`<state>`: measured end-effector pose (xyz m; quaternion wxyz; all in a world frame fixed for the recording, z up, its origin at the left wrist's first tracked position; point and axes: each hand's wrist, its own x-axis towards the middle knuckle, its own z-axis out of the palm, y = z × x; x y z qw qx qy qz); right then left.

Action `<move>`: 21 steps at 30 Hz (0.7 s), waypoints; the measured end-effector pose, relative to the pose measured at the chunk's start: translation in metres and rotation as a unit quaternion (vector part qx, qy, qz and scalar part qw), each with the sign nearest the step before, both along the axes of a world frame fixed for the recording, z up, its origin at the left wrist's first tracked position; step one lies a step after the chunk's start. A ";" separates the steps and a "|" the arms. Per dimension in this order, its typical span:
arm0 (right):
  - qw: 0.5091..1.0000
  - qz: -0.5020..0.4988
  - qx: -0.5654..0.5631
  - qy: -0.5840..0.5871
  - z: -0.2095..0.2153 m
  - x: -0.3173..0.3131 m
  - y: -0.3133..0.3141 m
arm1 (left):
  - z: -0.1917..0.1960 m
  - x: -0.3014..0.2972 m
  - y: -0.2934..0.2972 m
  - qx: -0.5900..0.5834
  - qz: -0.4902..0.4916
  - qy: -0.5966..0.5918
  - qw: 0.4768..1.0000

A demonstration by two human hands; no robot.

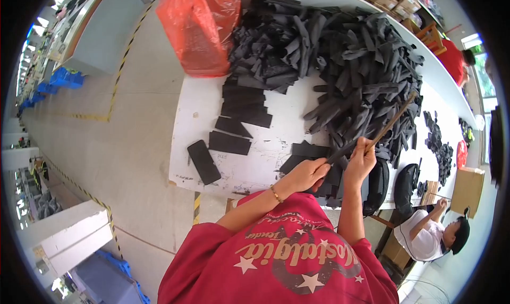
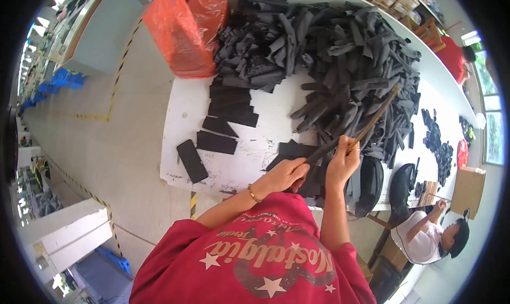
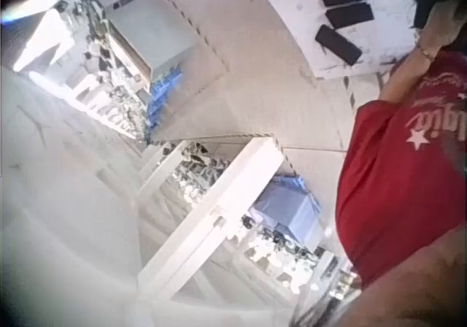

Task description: The recorder uses a wooden stick to sort and inspect a large pile of black rectangular foam or rubber parts on a workbench.

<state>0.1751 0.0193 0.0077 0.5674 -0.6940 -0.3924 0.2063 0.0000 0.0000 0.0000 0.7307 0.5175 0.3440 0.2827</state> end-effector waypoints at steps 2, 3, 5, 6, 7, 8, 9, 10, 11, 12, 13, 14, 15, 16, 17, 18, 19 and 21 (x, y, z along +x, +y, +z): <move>0.991 -0.131 0.002 0.019 0.032 0.013 0.012 | -0.004 -0.011 -0.014 -0.014 -0.065 0.005 0.998; 0.985 -0.172 -0.010 0.009 0.035 0.049 0.030 | -0.018 -0.023 -0.010 -0.060 -0.056 0.026 0.996; 0.986 -0.132 0.026 0.098 0.053 0.118 0.050 | -0.060 -0.040 -0.033 -0.103 0.020 0.042 0.994; 0.991 -0.133 0.009 0.002 0.051 0.149 0.057 | -0.085 -0.052 -0.038 -0.078 0.092 0.054 0.991; 0.991 -0.128 -0.034 -0.014 0.056 0.168 0.068 | -0.110 -0.073 -0.028 0.097 0.137 0.176 0.970; 0.990 -0.108 -0.085 -0.044 0.050 0.202 0.073 | -0.101 -0.084 -0.010 0.207 0.220 0.286 0.909; 0.969 -0.101 -0.143 -0.172 0.047 0.223 0.079 | -0.101 -0.101 0.010 0.278 0.253 0.314 0.872; 0.952 -0.107 -0.133 -0.254 0.042 0.232 0.083 | -0.100 -0.121 0.023 0.255 0.239 0.364 0.863; 0.928 -0.109 -0.118 -0.335 0.041 0.230 0.089 | -0.111 -0.141 0.032 0.288 0.231 0.399 0.839; 0.923 -0.103 -0.143 -0.344 0.044 0.211 0.092 | -0.122 -0.161 0.037 0.321 0.215 0.431 0.815; 0.929 -0.107 -0.116 -0.334 0.043 0.193 0.089 | -0.125 -0.171 0.042 0.328 0.183 0.447 0.812; 0.941 -0.070 -0.115 -0.309 0.039 0.175 0.084 | -0.128 -0.176 0.045 0.343 0.156 0.461 0.803; 0.951 -0.038 -0.114 -0.284 0.035 0.159 0.076 | -0.130 -0.179 0.050 0.360 0.125 0.472 0.795; 0.952 0.017 -0.083 -0.295 0.026 0.141 0.067 | -0.134 -0.181 0.052 0.358 0.128 0.476 0.793; 0.948 0.070 -0.052 -0.307 0.016 0.122 0.056 | -0.138 -0.180 0.054 0.371 0.118 0.470 0.792; 0.948 0.092 -0.117 -0.280 0.011 0.098 0.045 | -0.142 -0.179 0.056 0.382 0.107 0.466 0.791; 0.943 0.115 -0.183 -0.253 0.007 0.075 0.035 | -0.142 -0.179 0.058 0.381 0.108 0.468 0.790; 0.922 0.203 -0.148 -0.293 -0.001 0.047 0.016 | -0.139 -0.175 0.065 0.380 0.142 0.453 0.794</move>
